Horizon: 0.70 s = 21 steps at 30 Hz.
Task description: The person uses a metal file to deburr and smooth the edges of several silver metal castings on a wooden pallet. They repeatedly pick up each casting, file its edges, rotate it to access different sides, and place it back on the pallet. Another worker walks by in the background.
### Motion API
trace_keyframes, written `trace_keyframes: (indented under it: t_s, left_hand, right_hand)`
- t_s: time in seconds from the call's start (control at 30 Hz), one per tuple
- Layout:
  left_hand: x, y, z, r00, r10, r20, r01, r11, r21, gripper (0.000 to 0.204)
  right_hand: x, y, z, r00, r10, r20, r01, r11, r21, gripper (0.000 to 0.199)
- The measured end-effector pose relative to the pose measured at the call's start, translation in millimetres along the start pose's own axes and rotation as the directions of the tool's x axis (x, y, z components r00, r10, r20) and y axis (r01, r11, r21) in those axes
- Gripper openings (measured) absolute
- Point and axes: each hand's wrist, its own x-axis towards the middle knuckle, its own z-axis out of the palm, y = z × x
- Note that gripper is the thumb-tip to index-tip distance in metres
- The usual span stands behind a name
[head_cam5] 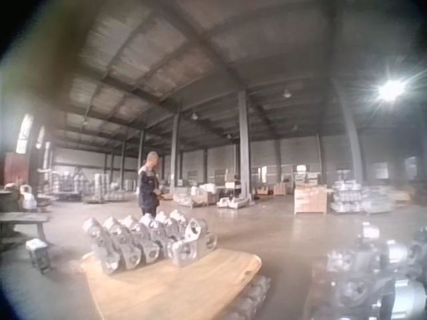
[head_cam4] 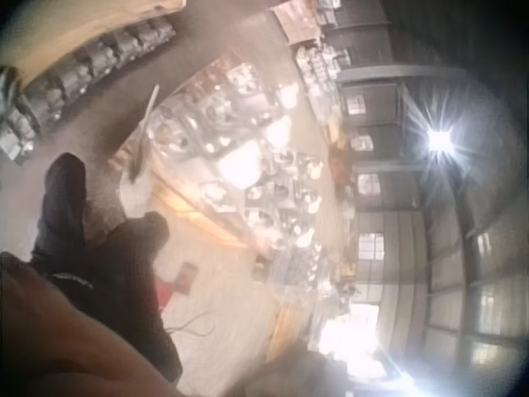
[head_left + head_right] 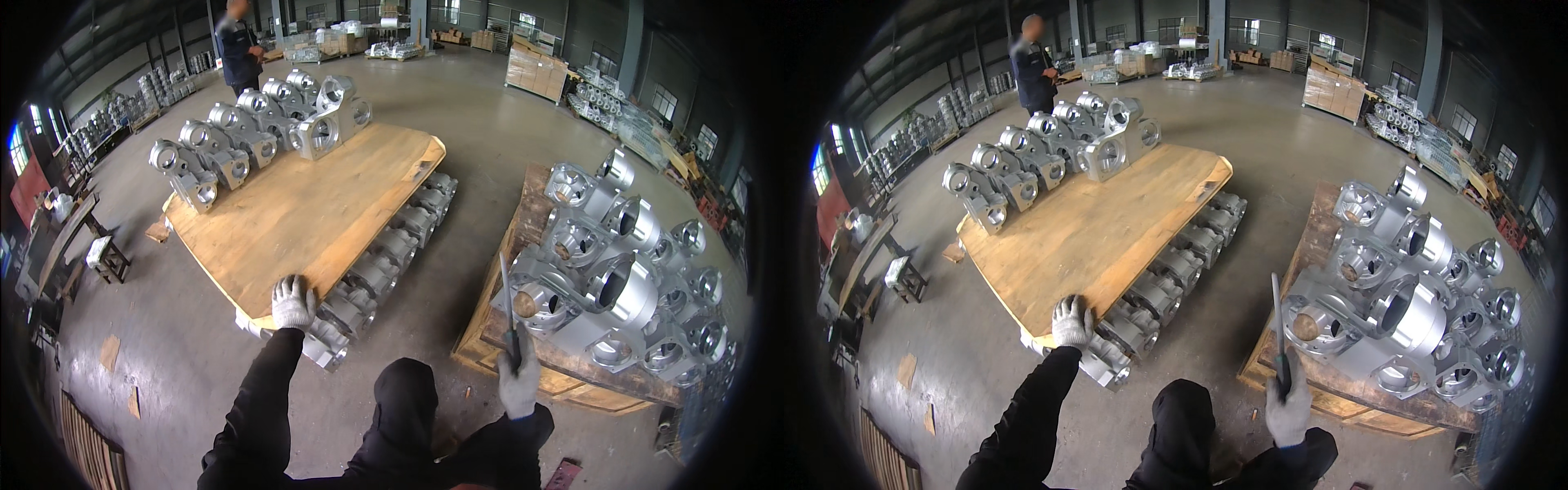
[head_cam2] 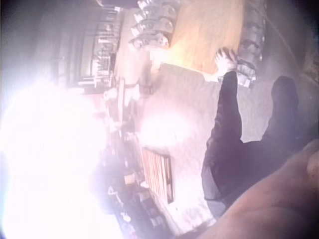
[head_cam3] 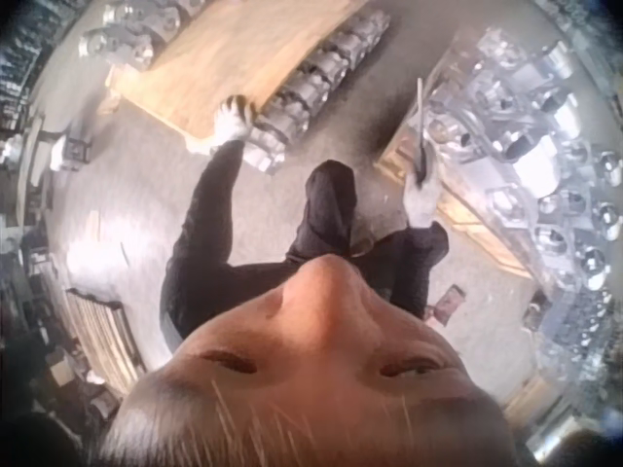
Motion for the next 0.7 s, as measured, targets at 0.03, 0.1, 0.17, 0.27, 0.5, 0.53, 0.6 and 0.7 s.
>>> trace_keyframes:
  t_s: [0.03,0.1,0.17,0.27,0.5,0.53,0.6,0.7]
  left_hand:
    - [-1,0,0,1.000,0.000,-0.006,0.000,1.000,-0.009,0.058]
    - [-1,0,1,1.000,0.003,-0.009,-0.003,1.000,-0.004,0.058]
    - [-2,-1,2,1.000,-0.006,-0.019,0.006,1.000,-0.019,0.059]
    - [-1,-1,2,1.000,-0.025,-0.008,0.025,1.000,-0.019,0.060]
    - [-2,0,4,0.999,-0.046,-0.025,0.045,0.999,-0.011,0.061]
    - [-3,0,4,0.998,-0.039,-0.050,0.038,0.999,-0.028,0.060]
    - [-3,0,4,0.998,-0.054,-0.044,0.053,0.998,-0.029,0.059]
    - [-2,0,4,0.998,-0.030,-0.063,0.027,0.999,-0.044,0.058]
  right_hand:
    - [11,-6,0,1.000,0.031,0.003,-0.031,0.999,-0.013,0.059]
    - [29,-16,1,0.998,0.054,0.009,-0.055,0.995,0.078,0.058]
    - [36,-19,2,0.999,0.045,0.001,-0.045,0.993,0.107,0.057]
    - [26,-11,6,0.995,0.064,0.070,-0.066,0.997,0.034,0.059]
    - [-34,39,7,0.918,0.341,0.201,-0.360,0.931,0.062,0.060]
    - [-38,44,4,0.913,0.361,0.187,-0.383,0.919,0.092,0.061]
    - [-44,51,-1,0.898,0.410,0.161,-0.431,0.892,0.135,0.063]
    - [-48,54,-9,0.901,0.407,0.150,-0.428,0.889,0.161,0.063]
